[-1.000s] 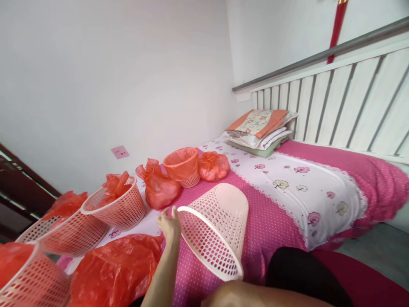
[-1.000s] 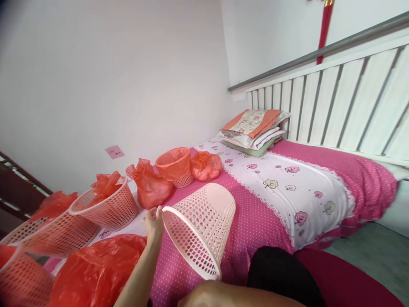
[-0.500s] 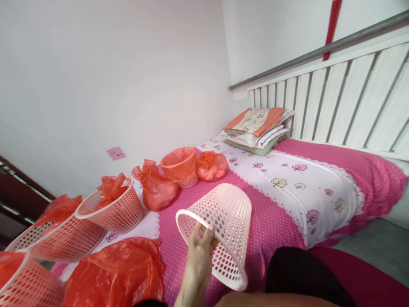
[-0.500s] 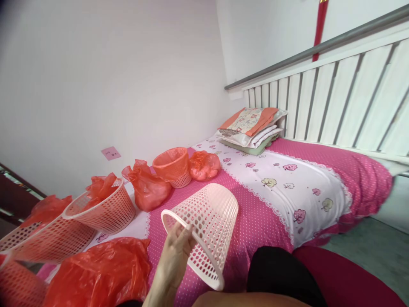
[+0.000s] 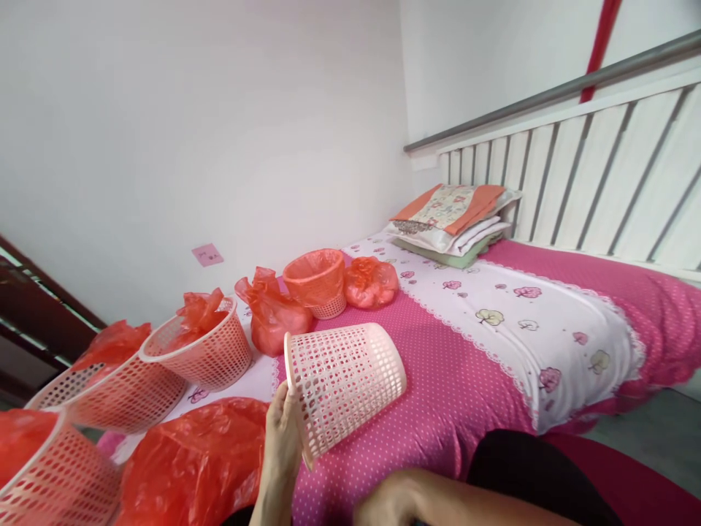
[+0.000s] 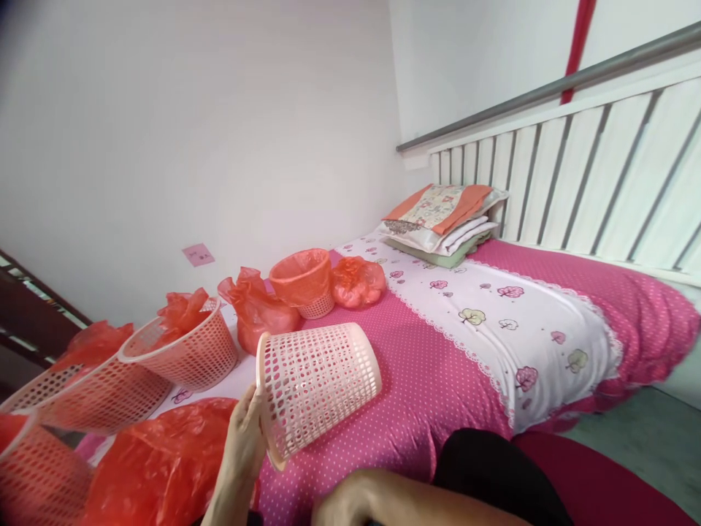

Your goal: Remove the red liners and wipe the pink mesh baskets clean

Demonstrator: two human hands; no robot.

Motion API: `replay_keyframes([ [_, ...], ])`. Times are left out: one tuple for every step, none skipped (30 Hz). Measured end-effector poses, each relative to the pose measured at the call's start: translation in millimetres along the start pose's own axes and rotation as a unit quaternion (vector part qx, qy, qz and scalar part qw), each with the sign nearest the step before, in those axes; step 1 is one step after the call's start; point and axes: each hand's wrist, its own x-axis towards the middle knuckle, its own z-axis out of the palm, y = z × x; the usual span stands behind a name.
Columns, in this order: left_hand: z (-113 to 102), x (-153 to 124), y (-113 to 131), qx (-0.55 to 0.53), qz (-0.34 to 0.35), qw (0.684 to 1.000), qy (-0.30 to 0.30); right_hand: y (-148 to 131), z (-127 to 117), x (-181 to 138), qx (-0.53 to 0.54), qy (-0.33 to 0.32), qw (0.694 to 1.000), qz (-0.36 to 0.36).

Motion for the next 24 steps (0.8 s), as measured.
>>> replay_keyframes([
  [-2.4,0.6,-4.1,0.010,-0.003,1.000,0.002,-2.6,-8.2,0.4,-0.011,-0.012,1.000,0.014],
  [-3.7,0.7,-7.4,0.020,-0.009,1.000,0.002,-5.6,-17.7,-2.9,-0.011,-0.020,0.999,0.026],
  [-4.2,0.6,-10.1,0.031,-0.017,0.999,0.001,-8.7,-28.1,-9.8,0.008,-0.020,0.999,0.031],
  [-3.9,0.3,-12.0,0.043,-0.026,0.999,-0.001,-11.7,-39.0,-19.9,0.053,-0.011,0.998,0.028],
  [-3.2,0.1,-13.2,0.051,-0.037,0.998,-0.008,-14.2,-49.9,-32.2,0.120,0.000,0.993,0.016],
  [-2.4,0.1,-13.5,0.057,-0.044,0.997,-0.018,-16.2,-60.2,-45.7,0.189,0.009,0.982,-0.003],
  [-1.8,0.1,-12.7,0.067,-0.045,0.997,-0.021,-17.3,-69.5,-59.0,0.253,0.044,0.966,-0.026],
  [-1.4,0.0,-10.8,0.084,-0.037,0.996,-0.010,-17.5,-77.5,-71.2,0.306,0.090,0.947,-0.049],
  [-1.4,-0.6,-7.7,0.111,-0.017,0.993,0.020,-16.9,-84.0,-81.4,0.349,0.135,0.925,-0.069],
  [-1.5,-2.3,-3.5,0.146,0.018,0.987,0.066,-15.5,-88.8,-89.0,0.382,0.180,0.903,-0.086],
  [-1.5,-5.4,1.3,0.183,0.063,0.974,0.118,-13.5,-92.3,-94.0,0.408,0.215,0.882,-0.098],
  [-1.2,-10.4,6.1,0.217,0.113,0.956,0.161,-11.0,-94.6,-96.5,0.428,0.239,0.865,-0.106],
  [-0.2,-17.2,10.3,0.243,0.160,0.939,0.184,-8.5,-96.2,-97.1,0.444,0.254,0.853,-0.110],
  [1.8,-25.7,13.0,0.261,0.194,0.928,0.182,-6.2,-97.3,-96.3,0.454,0.262,0.845,-0.111],
  [4.8,-35.6,13.3,0.272,0.212,0.925,0.161,-4.4,-98.1,-95.0,0.458,0.265,0.841,-0.111],
  [8.7,-46.2,10.8,0.274,0.207,0.931,0.126,-3.1,-99.0,-93.6,0.459,0.266,0.840,-0.112],
  [13.3,-56.9,5.1,0.262,0.184,0.943,0.090,-2.5,-99.8,-92.8,0.457,0.265,0.841,-0.117],
  [18.2,-67.1,-3.4,0.233,0.146,0.960,0.055,-2.4,-100.6,-92.7,0.454,0.266,0.841,-0.125],
  [23.1,-76.2,-13.9,0.188,0.110,0.975,0.046,-2.6,-101.3,-93.5,0.455,0.268,0.839,-0.135],
  [27.7,-83.9,-25.2,0.142,0.085,0.985,0.045,-3.1,-101.6,-95.2,0.457,0.272,0.834,-0.143],
  [31.7,-90.0,-36.1,0.105,0.067,0.991,0.047,-3.5,-101.6,-97.6,0.463,0.277,0.829,-0.149],
  [35.0,-94.5,-45.2,0.072,0.050,0.995,0.050,-3.7,-101.1,-100.3,0.467,0.282,0.825,-0.149],
  [37.8,-97.4,-51.8,0.033,0.029,0.998,0.043,-3.8,-100.2,-103.0,0.469,0.282,0.824,-0.145],
  [40.1,-99.0,-55.3,-0.010,-0.006,1.000,0.021,-3.9,-99.0,-105.5,0.468,0.274,0.828,-0.139],
])
